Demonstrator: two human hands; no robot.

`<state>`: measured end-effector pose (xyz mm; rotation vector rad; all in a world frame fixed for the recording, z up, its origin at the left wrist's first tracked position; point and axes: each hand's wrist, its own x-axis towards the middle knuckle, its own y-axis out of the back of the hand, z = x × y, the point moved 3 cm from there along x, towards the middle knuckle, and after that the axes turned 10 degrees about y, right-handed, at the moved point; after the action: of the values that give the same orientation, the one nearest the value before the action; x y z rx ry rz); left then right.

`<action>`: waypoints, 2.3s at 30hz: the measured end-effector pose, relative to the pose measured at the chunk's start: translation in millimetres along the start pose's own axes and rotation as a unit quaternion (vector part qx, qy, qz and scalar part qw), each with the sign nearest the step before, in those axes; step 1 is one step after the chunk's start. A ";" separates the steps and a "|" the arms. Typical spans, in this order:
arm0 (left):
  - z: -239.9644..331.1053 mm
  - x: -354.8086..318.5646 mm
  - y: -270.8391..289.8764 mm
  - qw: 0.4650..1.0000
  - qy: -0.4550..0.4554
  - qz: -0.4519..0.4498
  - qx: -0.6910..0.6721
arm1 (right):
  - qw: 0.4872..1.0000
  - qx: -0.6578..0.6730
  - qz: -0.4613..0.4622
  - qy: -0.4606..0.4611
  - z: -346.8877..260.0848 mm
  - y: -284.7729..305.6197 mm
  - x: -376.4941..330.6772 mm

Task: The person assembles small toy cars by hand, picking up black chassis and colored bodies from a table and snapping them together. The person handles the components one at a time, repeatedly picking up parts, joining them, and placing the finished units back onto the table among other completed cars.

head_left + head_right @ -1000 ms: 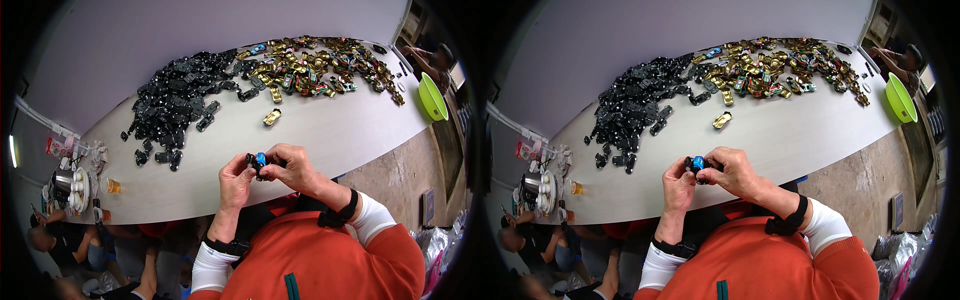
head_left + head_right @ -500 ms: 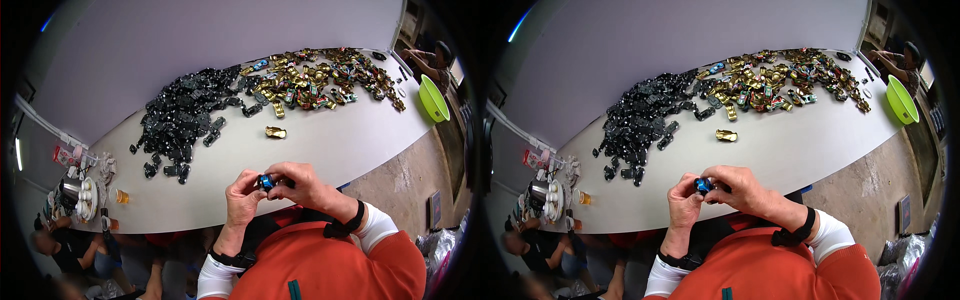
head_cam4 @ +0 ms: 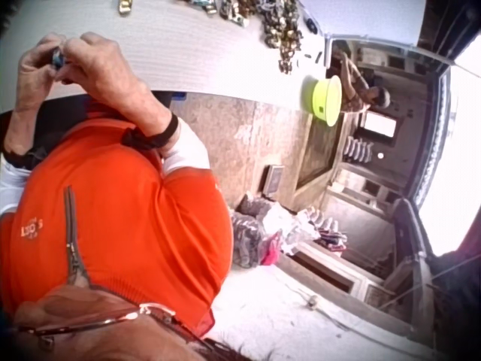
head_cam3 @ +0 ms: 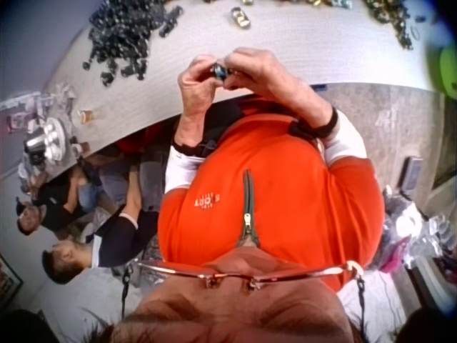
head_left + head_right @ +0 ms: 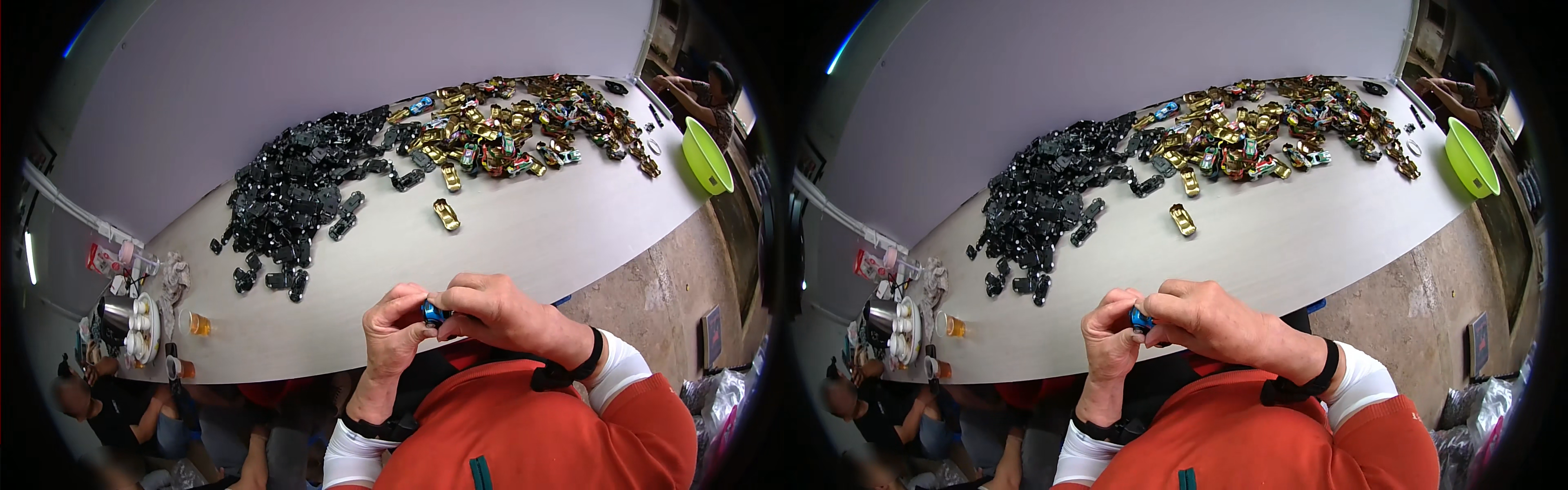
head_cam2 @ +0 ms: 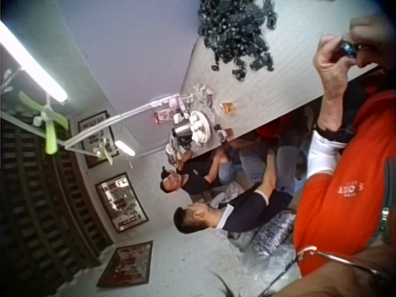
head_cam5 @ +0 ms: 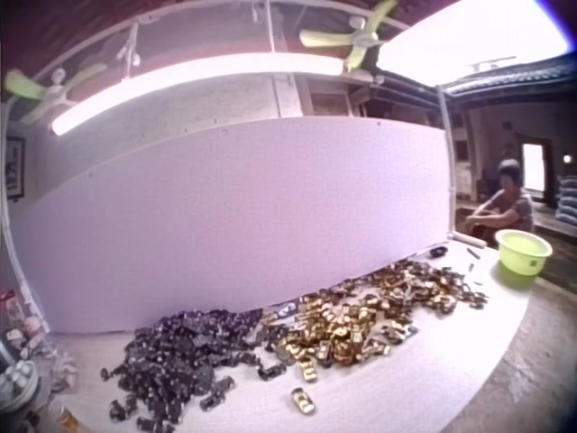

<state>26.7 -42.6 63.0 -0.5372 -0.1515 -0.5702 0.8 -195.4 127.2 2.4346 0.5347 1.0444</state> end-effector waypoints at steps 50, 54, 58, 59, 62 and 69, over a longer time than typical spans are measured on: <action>-41.4 14.0 33.1 0.935 0.177 0.305 -0.026 | 0.906 0.338 -0.021 -0.254 74.6 -31.0 -39.4; -44.7 13.5 29.8 0.935 0.189 0.298 -0.030 | 0.899 0.339 0.002 -0.279 83.1 -34.4 -43.0; -46.4 17.7 27.1 0.933 0.168 0.318 -0.020 | 0.910 0.292 0.049 -0.290 89.6 -40.4 -44.2; -47.3 18.9 25.7 0.931 0.160 0.329 -0.021 | 0.912 0.286 0.060 -0.287 90.3 -41.9 -44.2; -55.1 18.5 26.5 0.924 0.132 0.353 -0.062 | 0.918 0.276 0.071 -0.274 90.2 -43.7 -40.0; -47.8 10.7 12.9 0.951 0.128 0.253 -0.122 | 0.916 0.271 0.019 -0.295 89.9 -27.8 -55.7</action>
<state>42.3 -63.5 19.6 -0.7071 0.3038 -0.1507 27.5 -221.7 24.5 3.0556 0.6177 0.1192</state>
